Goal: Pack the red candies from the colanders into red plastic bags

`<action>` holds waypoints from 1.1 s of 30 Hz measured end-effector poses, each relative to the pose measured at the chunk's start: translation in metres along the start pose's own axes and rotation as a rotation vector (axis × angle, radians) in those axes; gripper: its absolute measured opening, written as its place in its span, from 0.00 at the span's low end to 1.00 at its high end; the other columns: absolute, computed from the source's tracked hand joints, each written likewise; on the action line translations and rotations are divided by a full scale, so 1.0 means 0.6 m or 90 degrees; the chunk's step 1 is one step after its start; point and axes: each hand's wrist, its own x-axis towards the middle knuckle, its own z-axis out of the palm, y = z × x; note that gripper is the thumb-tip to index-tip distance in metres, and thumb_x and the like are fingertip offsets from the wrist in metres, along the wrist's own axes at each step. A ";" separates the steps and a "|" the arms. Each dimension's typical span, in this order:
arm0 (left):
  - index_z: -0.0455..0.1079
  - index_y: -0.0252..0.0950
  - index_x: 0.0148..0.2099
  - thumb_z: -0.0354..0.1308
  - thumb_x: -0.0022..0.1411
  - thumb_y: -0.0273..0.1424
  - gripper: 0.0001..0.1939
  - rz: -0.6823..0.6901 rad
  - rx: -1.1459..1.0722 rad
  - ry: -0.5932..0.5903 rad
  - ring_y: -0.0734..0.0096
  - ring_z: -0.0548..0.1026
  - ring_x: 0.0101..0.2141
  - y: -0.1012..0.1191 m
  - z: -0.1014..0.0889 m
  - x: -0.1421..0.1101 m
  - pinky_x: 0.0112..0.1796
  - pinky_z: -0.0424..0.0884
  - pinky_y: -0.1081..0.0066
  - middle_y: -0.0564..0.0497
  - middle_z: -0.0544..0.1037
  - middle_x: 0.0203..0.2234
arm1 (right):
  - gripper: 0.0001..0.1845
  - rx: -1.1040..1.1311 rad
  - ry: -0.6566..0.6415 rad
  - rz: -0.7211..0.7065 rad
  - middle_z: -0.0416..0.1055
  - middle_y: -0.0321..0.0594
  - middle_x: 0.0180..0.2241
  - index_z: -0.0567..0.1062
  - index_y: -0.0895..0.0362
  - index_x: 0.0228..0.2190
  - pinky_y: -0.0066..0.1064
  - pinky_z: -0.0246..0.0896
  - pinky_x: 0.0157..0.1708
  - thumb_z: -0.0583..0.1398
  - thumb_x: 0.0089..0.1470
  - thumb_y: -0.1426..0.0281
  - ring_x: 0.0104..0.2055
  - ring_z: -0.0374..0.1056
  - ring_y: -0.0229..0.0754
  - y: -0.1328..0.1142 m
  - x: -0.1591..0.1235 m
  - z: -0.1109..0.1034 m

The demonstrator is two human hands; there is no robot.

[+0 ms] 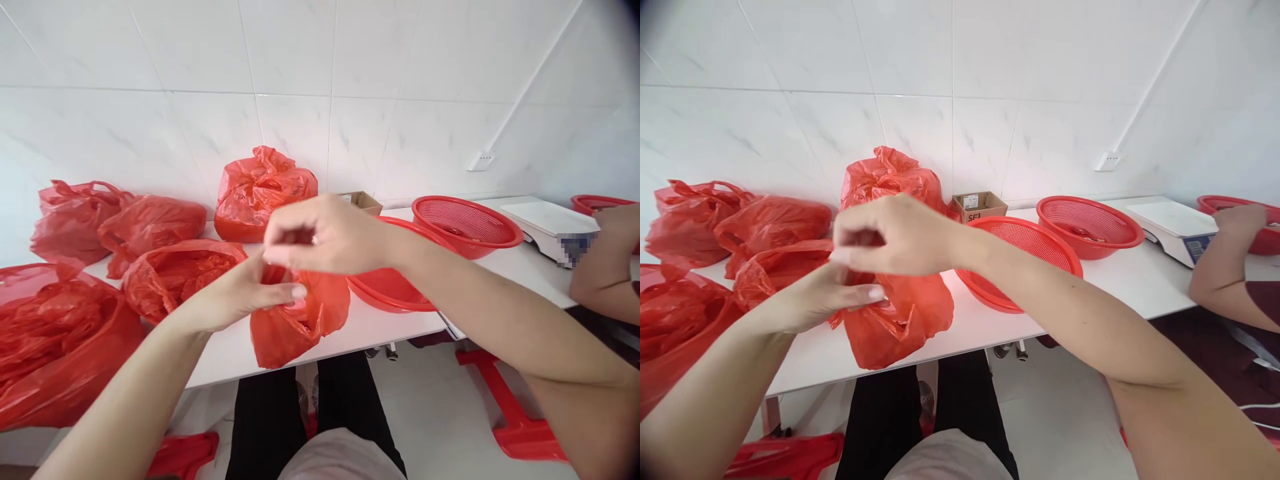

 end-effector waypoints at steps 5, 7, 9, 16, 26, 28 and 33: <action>0.76 0.36 0.38 0.65 0.53 0.39 0.13 -0.024 -0.018 -0.082 0.64 0.76 0.35 -0.016 0.016 0.024 0.30 0.75 0.71 0.47 0.78 0.35 | 0.04 0.097 -0.040 -0.024 0.73 0.36 0.36 0.72 0.59 0.33 0.27 0.63 0.39 0.57 0.58 0.73 0.36 0.67 0.32 0.009 0.028 0.044; 0.75 0.39 0.41 0.63 0.56 0.42 0.14 -0.068 -0.043 -0.034 0.68 0.75 0.34 -0.027 0.013 0.024 0.30 0.73 0.73 0.48 0.77 0.38 | 0.10 0.111 0.030 0.005 0.72 0.37 0.46 0.71 0.56 0.41 0.28 0.64 0.40 0.56 0.58 0.75 0.36 0.67 0.32 0.025 0.022 0.047; 0.74 0.40 0.43 0.62 0.57 0.45 0.17 -0.123 -0.098 0.023 0.73 0.73 0.30 -0.035 0.006 0.024 0.27 0.71 0.76 0.50 0.76 0.35 | 0.16 0.094 0.091 0.080 0.68 0.39 0.52 0.70 0.54 0.47 0.29 0.65 0.40 0.54 0.57 0.77 0.37 0.67 0.32 0.046 0.006 0.043; 0.66 0.35 0.27 0.60 0.58 0.47 0.20 -0.167 -0.257 0.023 0.86 0.49 0.12 -0.046 -0.001 0.035 0.14 0.46 0.82 0.62 0.54 0.10 | 0.06 0.077 0.054 0.260 0.73 0.36 0.31 0.73 0.58 0.36 0.32 0.66 0.38 0.56 0.55 0.75 0.34 0.70 0.35 0.102 -0.039 0.033; 0.74 0.37 0.30 0.62 0.56 0.34 0.07 -0.013 -0.094 -0.095 0.72 0.72 0.24 -0.050 -0.034 0.028 0.27 0.69 0.73 0.52 0.74 0.21 | 0.07 0.123 0.183 0.092 0.72 0.39 0.42 0.70 0.55 0.42 0.33 0.65 0.47 0.55 0.61 0.71 0.44 0.69 0.37 0.018 -0.052 0.069; 0.75 0.37 0.32 0.61 0.56 0.30 0.03 -0.027 0.002 -0.141 0.72 0.71 0.23 -0.043 -0.038 0.021 0.27 0.68 0.73 0.53 0.73 0.19 | 0.11 0.148 0.223 0.153 0.71 0.40 0.47 0.68 0.53 0.47 0.36 0.62 0.52 0.52 0.64 0.68 0.50 0.67 0.38 0.048 -0.050 0.081; 0.68 0.37 0.31 0.51 0.52 0.19 0.09 0.069 0.255 -0.033 0.76 0.65 0.20 -0.046 -0.016 0.011 0.22 0.60 0.76 0.57 0.68 0.18 | 0.15 0.269 0.133 0.287 0.70 0.41 0.48 0.69 0.55 0.47 0.37 0.58 0.56 0.48 0.67 0.63 0.52 0.65 0.39 0.126 -0.050 0.128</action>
